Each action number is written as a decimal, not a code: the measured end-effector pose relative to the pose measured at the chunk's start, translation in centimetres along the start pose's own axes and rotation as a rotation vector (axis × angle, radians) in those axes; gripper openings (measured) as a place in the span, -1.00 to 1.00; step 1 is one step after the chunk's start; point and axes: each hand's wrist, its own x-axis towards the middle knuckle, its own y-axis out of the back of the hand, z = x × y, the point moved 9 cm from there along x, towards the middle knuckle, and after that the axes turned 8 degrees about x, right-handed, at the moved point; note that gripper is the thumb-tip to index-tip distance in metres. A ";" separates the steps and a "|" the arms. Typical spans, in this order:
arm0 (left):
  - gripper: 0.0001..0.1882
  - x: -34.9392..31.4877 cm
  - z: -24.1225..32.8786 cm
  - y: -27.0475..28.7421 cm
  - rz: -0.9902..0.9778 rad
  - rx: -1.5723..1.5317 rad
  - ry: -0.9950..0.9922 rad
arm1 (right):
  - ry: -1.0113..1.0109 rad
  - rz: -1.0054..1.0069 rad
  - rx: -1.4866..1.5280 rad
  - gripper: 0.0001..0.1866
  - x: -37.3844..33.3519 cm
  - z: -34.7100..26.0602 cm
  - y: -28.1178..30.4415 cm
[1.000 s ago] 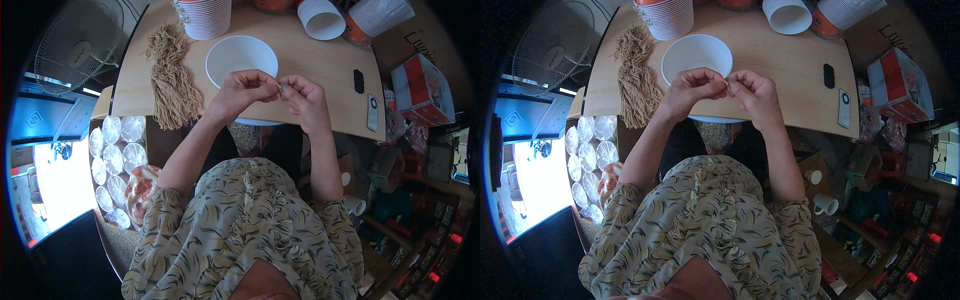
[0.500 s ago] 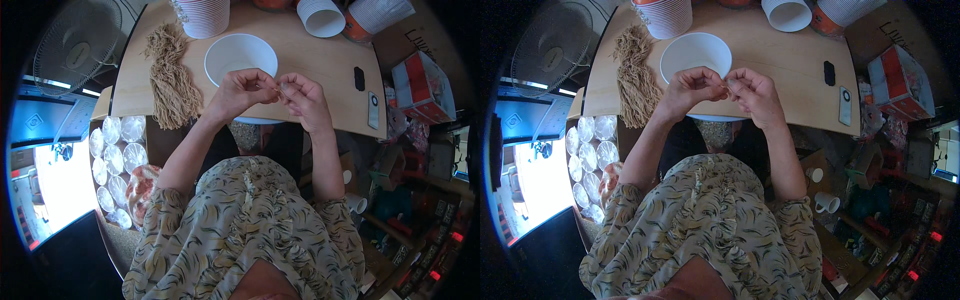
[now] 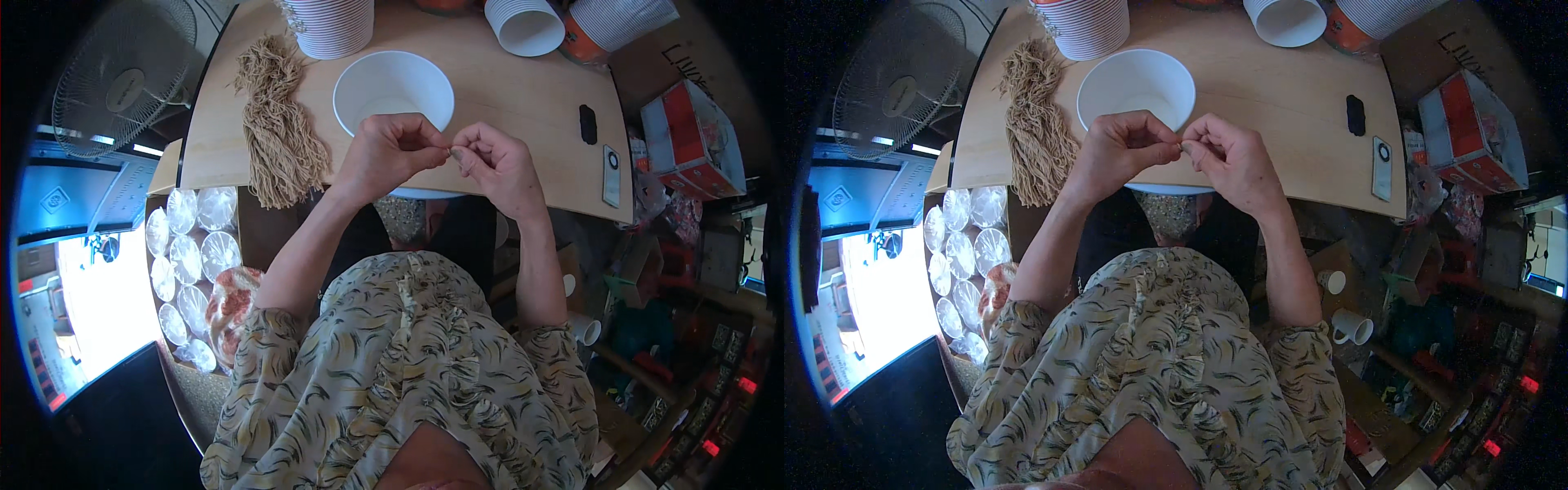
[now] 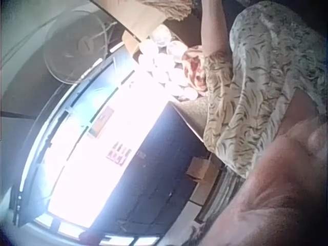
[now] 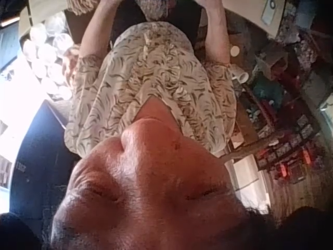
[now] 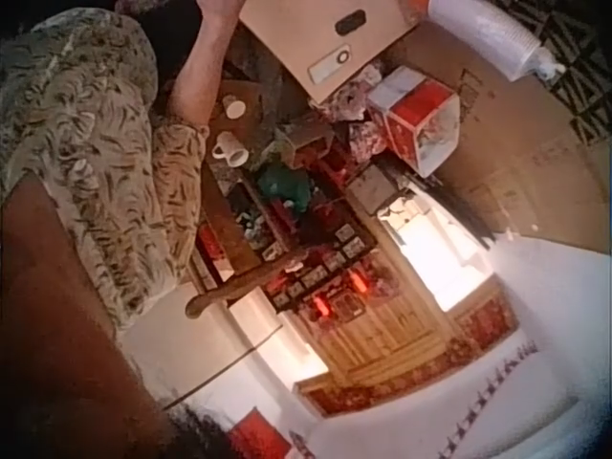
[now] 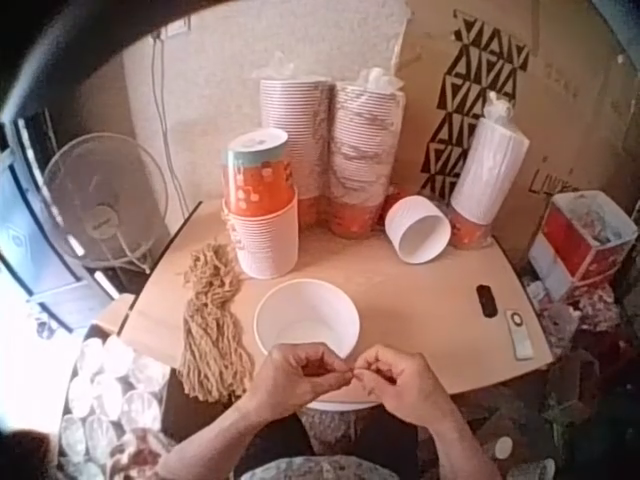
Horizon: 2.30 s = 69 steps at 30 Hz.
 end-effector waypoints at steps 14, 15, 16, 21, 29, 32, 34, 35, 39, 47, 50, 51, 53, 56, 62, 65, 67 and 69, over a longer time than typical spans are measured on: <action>-0.92 0.0 0.1 -0.3 -0.018 -0.144 -0.132 | -0.148 0.134 0.416 -0.86 -0.7 2.4 0.7; -0.92 0.1 0.1 -0.3 -0.020 -0.155 -0.126 | -0.118 0.106 0.404 -0.84 -0.6 1.9 0.8; -0.92 0.1 0.0 -0.3 -0.022 -0.166 -0.118 | -0.088 0.077 0.394 -0.81 -0.6 1.5 0.7; -0.92 0.0 0.1 -0.3 -0.017 -0.129 -0.113 | -0.003 0.081 0.204 -0.79 -0.4 0.0 0.2; -0.91 0.1 0.0 -0.4 -0.024 -0.160 -0.122 | -0.148 0.138 0.331 -0.83 -0.7 2.7 0.9; -0.90 0.0 -0.4 -0.4 -0.041 -0.182 -0.081 | -0.112 0.207 0.300 -0.81 -0.7 2.4 2.0; -0.91 0.0 -0.3 -0.2 -0.036 -0.166 -0.082 | -0.102 0.189 0.291 -0.80 -0.7 1.4 2.0; -0.91 0.0 -0.3 -0.2 -0.035 -0.166 -0.081 | -0.103 0.187 0.291 -0.80 -0.7 1.1 1.7; -0.91 0.1 0.1 -0.2 -0.029 -0.149 -0.103 | 0.050 0.156 0.047 -0.83 -0.6 -0.3 1.2; -0.88 -0.2 0.3 -0.5 -0.064 -0.146 -0.091 | 0.055 0.173 0.100 -0.90 -0.6 -0.1 1.0; -0.78 -0.3 0.2 -0.6 -0.073 -0.249 -0.002 | -0.024 0.243 0.165 -0.88 -0.8 0.4 1.3; -0.73 -0.3 0.3 -0.5 -0.081 -0.212 -0.002 | -0.027 0.233 0.181 -0.87 -0.8 0.6 1.3; -0.68 -0.3 0.5 -0.5 -0.090 -0.175 -0.003 | -0.029 0.223 0.197 -0.86 -0.8 1.0 1.3; -0.64 -0.5 0.5 -0.4 -0.096 -0.102 0.023 | -0.002 0.242 0.257 -0.87 -0.7 1.4 1.4; -0.58 -0.6 0.8 -0.9 -0.129 -0.122 0.028 | -0.046 0.280 0.247 -0.84 -1.0 1.8 1.8; -0.54 -0.3 0.3 -1.0 -0.111 -0.106 -0.003 | -0.080 0.280 0.337 -0.83 -1.0 2.4 1.7; -0.66 -0.3 1.0 -0.8 -0.025 -0.056 -0.121 | -0.045 0.298 0.382 -0.83 -1.1 1.9 1.9; -0.74 -0.4 1.8 -0.9 -0.002 0.130 -0.131 | -0.042 0.278 0.354 -0.84 -1.5 1.4 2.2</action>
